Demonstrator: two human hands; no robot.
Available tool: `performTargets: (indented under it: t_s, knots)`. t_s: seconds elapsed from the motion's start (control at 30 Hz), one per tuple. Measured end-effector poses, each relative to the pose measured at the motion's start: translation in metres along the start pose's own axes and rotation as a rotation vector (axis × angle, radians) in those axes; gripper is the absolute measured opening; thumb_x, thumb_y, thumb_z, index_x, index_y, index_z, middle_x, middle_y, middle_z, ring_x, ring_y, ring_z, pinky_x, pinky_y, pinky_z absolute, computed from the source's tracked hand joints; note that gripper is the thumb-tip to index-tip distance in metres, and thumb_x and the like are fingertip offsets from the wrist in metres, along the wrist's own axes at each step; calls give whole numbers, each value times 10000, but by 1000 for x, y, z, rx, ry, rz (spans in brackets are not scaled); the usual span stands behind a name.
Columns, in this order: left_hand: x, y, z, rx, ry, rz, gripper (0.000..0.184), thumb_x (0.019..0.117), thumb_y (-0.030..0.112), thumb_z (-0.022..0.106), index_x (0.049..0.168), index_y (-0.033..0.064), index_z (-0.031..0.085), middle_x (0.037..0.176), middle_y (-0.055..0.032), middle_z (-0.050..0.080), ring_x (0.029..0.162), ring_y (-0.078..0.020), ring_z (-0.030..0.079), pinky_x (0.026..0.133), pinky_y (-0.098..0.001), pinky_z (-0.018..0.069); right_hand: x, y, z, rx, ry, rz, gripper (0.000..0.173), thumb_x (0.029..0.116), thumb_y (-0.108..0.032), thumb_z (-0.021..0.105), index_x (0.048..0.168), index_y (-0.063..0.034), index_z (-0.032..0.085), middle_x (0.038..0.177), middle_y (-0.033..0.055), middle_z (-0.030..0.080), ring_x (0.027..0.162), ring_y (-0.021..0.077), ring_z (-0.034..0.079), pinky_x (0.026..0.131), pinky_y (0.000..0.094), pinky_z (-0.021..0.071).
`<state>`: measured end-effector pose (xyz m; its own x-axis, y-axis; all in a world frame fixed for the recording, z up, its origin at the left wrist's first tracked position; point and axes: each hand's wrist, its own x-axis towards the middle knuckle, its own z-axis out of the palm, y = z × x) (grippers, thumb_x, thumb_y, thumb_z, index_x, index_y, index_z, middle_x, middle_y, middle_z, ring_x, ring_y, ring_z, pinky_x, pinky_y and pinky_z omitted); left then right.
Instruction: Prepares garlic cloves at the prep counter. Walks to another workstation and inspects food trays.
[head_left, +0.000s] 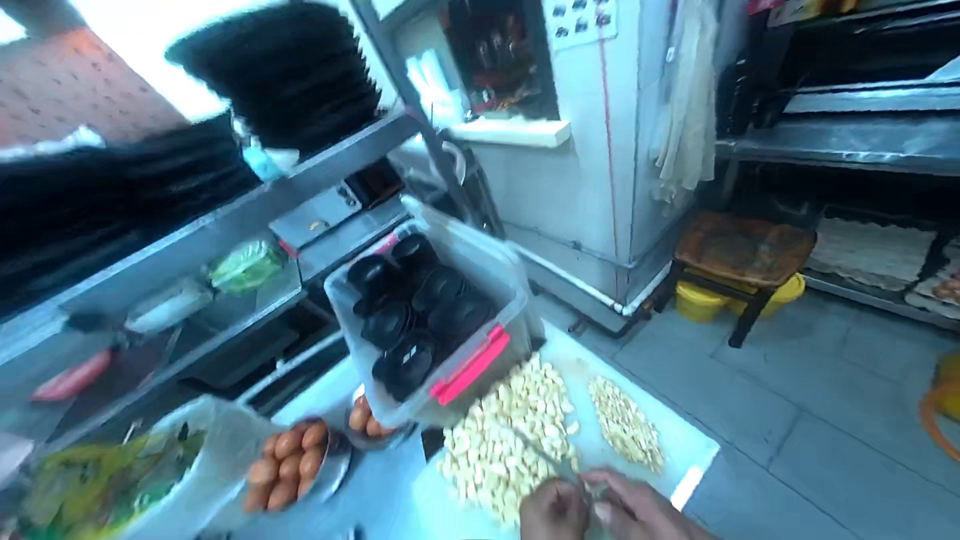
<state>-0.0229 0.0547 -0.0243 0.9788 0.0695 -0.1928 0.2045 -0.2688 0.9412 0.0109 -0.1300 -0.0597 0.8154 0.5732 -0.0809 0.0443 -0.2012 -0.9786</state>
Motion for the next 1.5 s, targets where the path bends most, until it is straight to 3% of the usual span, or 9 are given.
performTargets:
  t_s: [0.2,0.43,0.57,0.67,0.77,0.97,1.1,1.27,1.5]
  knots:
    - [5,-10,-16,158,68,74,206,999,185,638,1091,36,746,1006,-64,738,875,-116,711,832,-306,610,0,9,1,81,-16,231,409,1066,-326,447,1351,-47,537,776,33,643,543,145,585,501,330,531]
    - [8,-17,-102,596,217,-28,330,1045,195,570,1346,83,647,1326,-110,651,1044,-229,701,912,-456,594,-3,17,1,75,66,297,390,1071,-315,436,1344,-68,564,743,28,651,518,135,590,488,307,541]
    - [-23,-34,-137,740,165,-198,254,1023,230,586,1173,85,731,1141,-96,709,946,-243,700,865,-491,585,1,16,3,92,79,296,436,1081,-301,422,1445,-86,527,726,35,647,507,143,585,488,309,543]
    - [-49,-57,-136,757,-74,-395,341,976,320,615,1214,100,721,1164,-101,707,1052,-262,686,956,-511,549,4,14,4,110,79,321,433,1085,-284,429,1465,-97,521,720,40,643,501,145,578,488,310,543]
    - [-68,-68,-125,731,-68,-426,336,925,301,671,1197,111,726,1146,-85,685,1012,-223,677,928,-446,562,8,13,6,104,65,325,435,1075,-279,443,1469,-111,521,714,39,640,490,145,568,479,312,534]
    - [-71,-79,-109,597,168,-261,271,925,199,711,1155,57,724,1084,-78,702,940,-143,694,865,-327,599,10,11,7,79,51,337,421,1075,-276,458,1459,-123,535,718,38,634,487,142,557,474,303,522]
    - [-57,-69,-94,377,270,-105,176,907,138,741,1064,59,742,1076,-54,712,918,-97,715,799,-269,635,7,12,5,-90,-84,164,439,1061,-333,479,1446,-136,555,790,26,666,598,128,606,571,330,549]
    - [-26,-35,-61,-146,174,-67,131,957,78,666,1052,52,752,1054,-74,742,910,-214,737,831,-393,649,11,-1,6,-185,-180,-183,453,1063,-377,504,1406,-92,586,748,40,644,607,114,587,583,336,537]
    - [0,-11,-26,-451,18,-114,207,906,-28,673,1104,-29,733,930,-176,747,823,-246,735,790,-386,635,4,-12,2,-216,-112,-240,479,1072,-346,487,1480,-97,509,723,48,611,587,127,561,554,341,515]
